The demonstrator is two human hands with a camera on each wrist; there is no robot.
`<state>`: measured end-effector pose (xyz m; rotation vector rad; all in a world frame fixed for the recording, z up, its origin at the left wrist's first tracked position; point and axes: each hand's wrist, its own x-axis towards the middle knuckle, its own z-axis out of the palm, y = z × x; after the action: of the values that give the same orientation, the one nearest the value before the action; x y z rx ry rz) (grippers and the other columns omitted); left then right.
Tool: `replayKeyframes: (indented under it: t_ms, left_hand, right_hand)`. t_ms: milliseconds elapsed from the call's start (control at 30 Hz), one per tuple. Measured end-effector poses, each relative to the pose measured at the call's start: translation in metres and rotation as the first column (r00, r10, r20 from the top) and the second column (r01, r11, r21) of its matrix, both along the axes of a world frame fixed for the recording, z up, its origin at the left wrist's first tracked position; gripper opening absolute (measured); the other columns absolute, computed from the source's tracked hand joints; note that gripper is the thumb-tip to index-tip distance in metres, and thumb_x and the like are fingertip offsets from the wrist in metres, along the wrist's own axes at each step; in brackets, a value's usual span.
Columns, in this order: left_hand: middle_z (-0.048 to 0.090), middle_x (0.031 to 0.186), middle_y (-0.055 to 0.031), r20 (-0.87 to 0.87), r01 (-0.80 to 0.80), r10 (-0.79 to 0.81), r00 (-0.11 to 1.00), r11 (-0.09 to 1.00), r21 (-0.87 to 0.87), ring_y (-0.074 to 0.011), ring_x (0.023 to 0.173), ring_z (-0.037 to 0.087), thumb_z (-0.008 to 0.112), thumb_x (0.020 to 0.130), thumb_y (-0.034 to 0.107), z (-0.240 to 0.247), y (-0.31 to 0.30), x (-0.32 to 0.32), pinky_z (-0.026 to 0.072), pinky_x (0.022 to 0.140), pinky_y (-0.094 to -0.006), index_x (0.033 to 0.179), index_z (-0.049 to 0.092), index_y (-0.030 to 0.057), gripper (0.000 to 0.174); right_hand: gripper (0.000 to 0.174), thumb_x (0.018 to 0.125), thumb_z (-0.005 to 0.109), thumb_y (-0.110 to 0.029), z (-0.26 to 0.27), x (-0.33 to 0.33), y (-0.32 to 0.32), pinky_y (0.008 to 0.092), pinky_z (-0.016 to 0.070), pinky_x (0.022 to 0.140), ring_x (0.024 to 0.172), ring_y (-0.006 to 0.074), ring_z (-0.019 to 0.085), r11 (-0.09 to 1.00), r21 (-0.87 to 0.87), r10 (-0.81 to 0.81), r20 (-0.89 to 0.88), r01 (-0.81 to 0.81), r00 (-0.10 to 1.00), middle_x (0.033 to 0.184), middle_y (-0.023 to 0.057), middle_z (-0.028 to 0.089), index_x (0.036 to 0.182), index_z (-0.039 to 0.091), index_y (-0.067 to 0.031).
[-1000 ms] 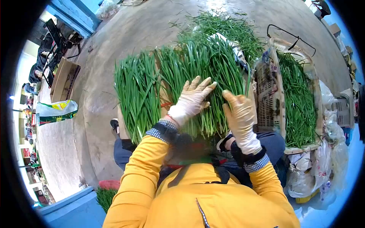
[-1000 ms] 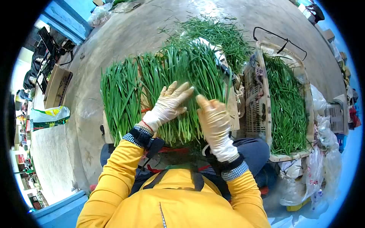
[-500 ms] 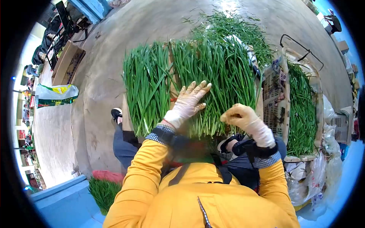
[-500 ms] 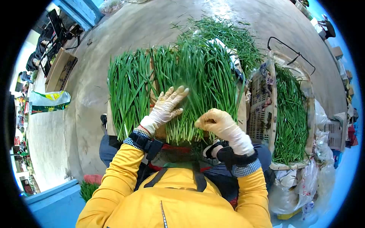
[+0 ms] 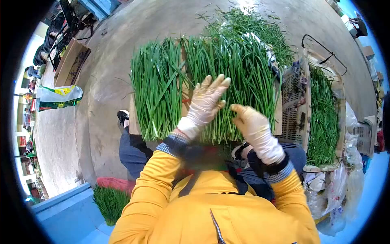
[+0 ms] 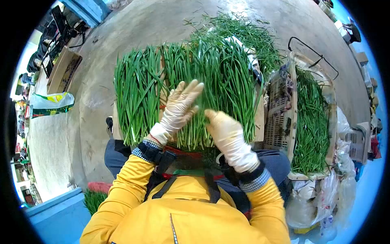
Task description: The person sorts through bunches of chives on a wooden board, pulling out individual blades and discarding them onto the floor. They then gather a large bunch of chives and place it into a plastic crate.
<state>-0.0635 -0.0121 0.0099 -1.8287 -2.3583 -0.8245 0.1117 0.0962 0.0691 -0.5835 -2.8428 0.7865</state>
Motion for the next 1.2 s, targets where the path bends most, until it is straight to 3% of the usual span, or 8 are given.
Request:
replayKeyframes:
  t_ms: [233,400,533,667,733,767,833,1200]
  left_hand:
    - [0.020,0.161,0.0001,0.045,0.070,-0.059,0.997,0.950,-0.306,-0.0286,0.147,0.018,0.056,0.092,0.047,-0.019,0.003,0.003,0.0114,0.118,-0.0486,0.154,0.023,0.0321,0.072]
    - [0.022,0.160,-0.0024,-0.008,0.080,-0.086,0.996,0.952,-0.295,-0.0311,0.145,0.024,0.052,0.093,0.047,-0.027,0.004,-0.001,0.0179,0.116,-0.0486,0.153,0.026,0.0308,0.067]
    - [0.023,0.160,-0.0028,-0.035,0.073,-0.086,0.996,0.958,-0.276,-0.0310,0.145,0.024,0.052,0.093,0.048,-0.031,0.003,0.000,0.0171,0.116,-0.0481,0.152,0.028,0.0304,0.066]
    - [0.027,0.158,-0.0033,0.018,0.058,-0.056,0.998,0.960,-0.272,-0.0292,0.144,0.026,0.053,0.095,0.032,-0.013,0.004,0.008,0.0174,0.118,-0.0456,0.151,0.033,0.0272,0.060]
    - [0.031,0.156,-0.0033,-0.017,0.112,-0.114,0.993,0.991,-0.078,-0.0283,0.143,0.028,0.052,0.092,0.020,-0.012,0.016,0.021,0.0186,0.118,-0.0437,0.148,0.037,0.0243,0.059]
    - [0.035,0.155,-0.0033,-0.058,0.171,-0.166,0.984,0.979,0.111,-0.0274,0.142,0.031,0.052,0.089,0.009,-0.013,0.022,0.030,0.0197,0.118,-0.0418,0.146,0.042,0.0213,0.060]
    - [0.041,0.151,-0.0034,-0.075,0.334,-0.332,0.940,0.942,0.026,-0.0252,0.139,0.038,0.050,0.080,-0.002,0.008,0.029,0.056,0.0237,0.117,-0.0409,0.141,0.048,0.0184,0.064]
    - [0.043,0.149,-0.0012,-0.072,0.287,-0.307,0.949,0.935,-0.210,-0.0250,0.138,0.039,0.057,0.087,0.015,-0.004,0.006,0.036,0.0251,0.115,-0.0468,0.139,0.048,0.0286,0.055]
  right_hand:
    - [0.026,0.080,0.062,-0.014,-0.055,0.000,-0.024,0.0351,0.0541,0.058,0.075,0.0231,0.065,0.850,0.499,0.106,0.148,-0.167,0.983,0.083,0.0060,0.062,0.106,0.060,-0.0101]
    - [0.007,0.078,0.062,-0.014,-0.049,-0.005,-0.024,0.0320,0.0534,0.059,0.075,0.0209,0.066,0.785,0.456,0.361,0.215,-0.421,0.907,0.078,0.0048,0.061,0.082,0.065,-0.0093]
    - [0.012,0.084,0.059,-0.014,-0.026,0.025,-0.031,0.0323,0.0539,0.065,0.080,0.0232,0.067,0.722,-0.208,0.677,0.019,-0.660,0.735,0.090,0.0151,0.069,0.084,0.066,-0.0051]
    - [0.030,0.094,0.054,-0.023,0.084,0.007,0.032,0.0372,0.0527,0.082,0.092,0.0305,0.067,0.335,-0.632,0.852,-0.113,-0.698,0.511,0.098,0.0187,0.069,0.102,0.067,0.0026]
    - [0.052,0.092,0.062,-0.028,0.053,0.021,0.102,0.0378,0.0438,0.099,0.111,0.0328,0.058,0.999,0.028,0.039,0.006,-0.039,0.999,0.122,0.0233,0.057,0.130,0.045,0.0024]
    - [0.071,0.091,0.065,-0.031,0.035,0.027,0.121,0.0380,0.0394,0.107,0.120,0.0339,0.054,0.829,0.327,-0.409,-0.199,0.454,0.890,0.135,0.0256,0.051,0.145,0.033,0.0023]
    - [0.092,0.090,0.064,-0.045,0.002,0.042,0.120,0.0412,0.0443,0.103,0.120,0.0406,0.053,0.936,0.069,-0.352,0.244,0.346,0.904,0.135,0.0333,0.045,0.152,0.013,0.0011]
    - [0.049,0.080,0.072,-0.004,-0.049,0.069,0.028,0.0326,0.0498,0.082,0.092,0.0257,0.062,0.899,-0.079,-0.426,-0.377,0.430,0.822,0.105,0.0136,0.063,0.127,0.059,-0.0075]
